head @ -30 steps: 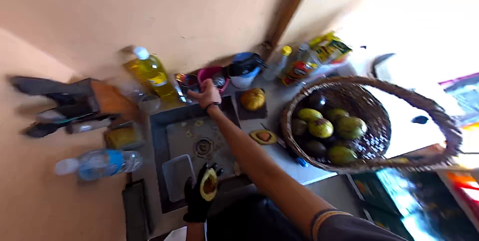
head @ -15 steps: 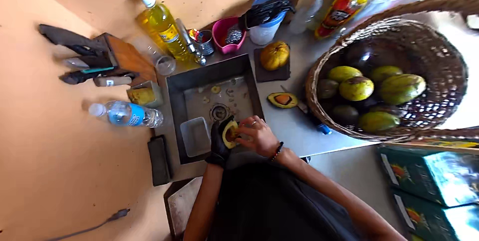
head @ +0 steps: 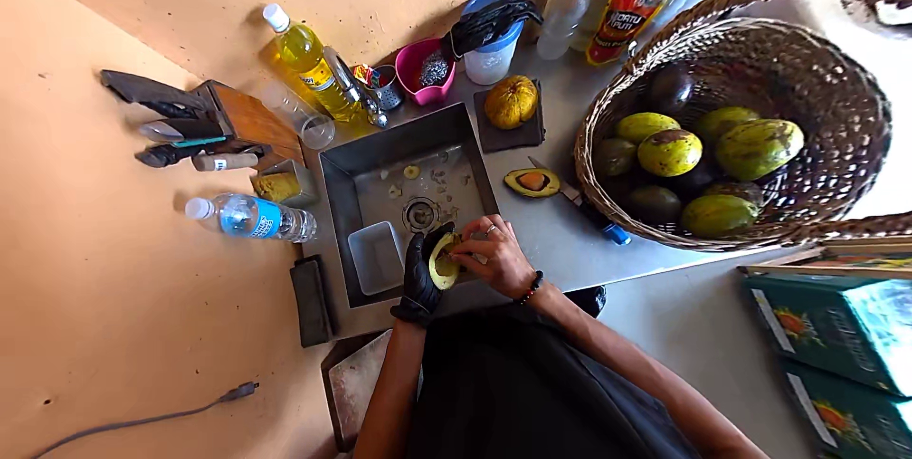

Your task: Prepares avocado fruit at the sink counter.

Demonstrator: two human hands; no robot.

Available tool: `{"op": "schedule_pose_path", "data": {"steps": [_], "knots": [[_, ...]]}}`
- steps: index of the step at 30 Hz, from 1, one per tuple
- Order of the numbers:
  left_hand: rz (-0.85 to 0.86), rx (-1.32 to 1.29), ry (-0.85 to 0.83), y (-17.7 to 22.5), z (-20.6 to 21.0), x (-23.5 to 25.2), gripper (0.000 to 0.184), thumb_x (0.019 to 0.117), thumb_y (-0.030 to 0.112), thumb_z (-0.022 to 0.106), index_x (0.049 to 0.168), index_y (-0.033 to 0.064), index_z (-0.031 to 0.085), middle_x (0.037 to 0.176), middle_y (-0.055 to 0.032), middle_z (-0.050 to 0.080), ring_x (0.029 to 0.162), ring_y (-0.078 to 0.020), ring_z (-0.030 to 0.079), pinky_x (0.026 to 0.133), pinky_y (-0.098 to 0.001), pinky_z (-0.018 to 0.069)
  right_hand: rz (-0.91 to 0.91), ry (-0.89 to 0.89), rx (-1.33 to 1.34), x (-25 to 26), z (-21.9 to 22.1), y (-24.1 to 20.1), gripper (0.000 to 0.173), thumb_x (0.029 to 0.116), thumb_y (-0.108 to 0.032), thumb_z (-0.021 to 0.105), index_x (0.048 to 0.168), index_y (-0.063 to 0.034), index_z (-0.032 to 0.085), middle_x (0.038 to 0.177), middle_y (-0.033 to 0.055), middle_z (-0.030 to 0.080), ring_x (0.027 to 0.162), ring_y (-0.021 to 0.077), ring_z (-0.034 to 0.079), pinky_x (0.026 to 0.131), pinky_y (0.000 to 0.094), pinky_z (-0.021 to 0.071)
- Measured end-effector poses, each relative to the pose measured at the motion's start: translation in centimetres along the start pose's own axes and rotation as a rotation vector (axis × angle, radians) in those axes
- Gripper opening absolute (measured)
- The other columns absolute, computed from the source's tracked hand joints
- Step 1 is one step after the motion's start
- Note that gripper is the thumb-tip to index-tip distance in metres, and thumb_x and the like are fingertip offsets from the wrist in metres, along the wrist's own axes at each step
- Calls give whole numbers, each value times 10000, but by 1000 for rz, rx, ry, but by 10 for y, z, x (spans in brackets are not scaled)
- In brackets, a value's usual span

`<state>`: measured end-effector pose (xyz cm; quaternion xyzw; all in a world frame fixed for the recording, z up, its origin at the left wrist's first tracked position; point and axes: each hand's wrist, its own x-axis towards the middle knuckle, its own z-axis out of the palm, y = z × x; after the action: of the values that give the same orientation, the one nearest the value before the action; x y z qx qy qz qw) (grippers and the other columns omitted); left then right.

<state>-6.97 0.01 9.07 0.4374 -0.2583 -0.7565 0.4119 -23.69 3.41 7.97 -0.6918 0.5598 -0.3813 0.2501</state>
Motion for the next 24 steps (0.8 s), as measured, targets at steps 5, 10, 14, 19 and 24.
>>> {"op": "schedule_pose_path", "data": {"steps": [5, 10, 14, 19, 24], "knots": [[-58, -19, 139, -1, -15, -2, 626, 1108, 381, 116, 1303, 28, 595, 1108, -187, 694, 899, -283, 702, 689, -397, 599, 37, 32, 145, 6, -4, 5, 156, 949, -263, 699, 954, -146, 801, 1118, 70, 678, 1142, 273, 582, 992, 490, 469], [-68, -98, 258, 14, -43, -20, 546, 1100, 352, 180, 1329, 1, 530, 1076, -235, 688, 892, -348, 710, 689, -437, 606, 491, -410, -128, 26, -14, 14, 460, 1004, -315, 643, 1390, -66, 630, 1335, 263, 603, 1258, 445, 560, 1057, 622, 441], [-165, -178, 206, 14, -38, -23, 523, 1087, 372, 190, 1242, -4, 519, 1022, -206, 697, 908, -326, 715, 769, -458, 611, 566, -492, -42, 23, -42, 27, 474, 1021, -418, 570, 1384, -119, 632, 1254, 165, 688, 1152, 341, 665, 1000, 583, 507], [-301, -207, 157, 16, -56, -45, 557, 1089, 431, 235, 1158, 12, 595, 974, -188, 710, 846, -306, 713, 729, -439, 605, 498, -419, -40, 71, -7, 17, 309, 1022, -280, 607, 1173, -34, 718, 1097, 207, 731, 1035, 395, 695, 929, 620, 509], [-250, -203, 164, 20, -66, -65, 632, 1084, 429, 179, 1205, -21, 606, 992, -224, 721, 844, -328, 724, 717, -436, 610, 203, -591, -57, 217, 71, -32, 394, 1051, -180, 524, 1435, -122, 584, 1325, 187, 667, 1224, 408, 631, 1040, 634, 470]]}}
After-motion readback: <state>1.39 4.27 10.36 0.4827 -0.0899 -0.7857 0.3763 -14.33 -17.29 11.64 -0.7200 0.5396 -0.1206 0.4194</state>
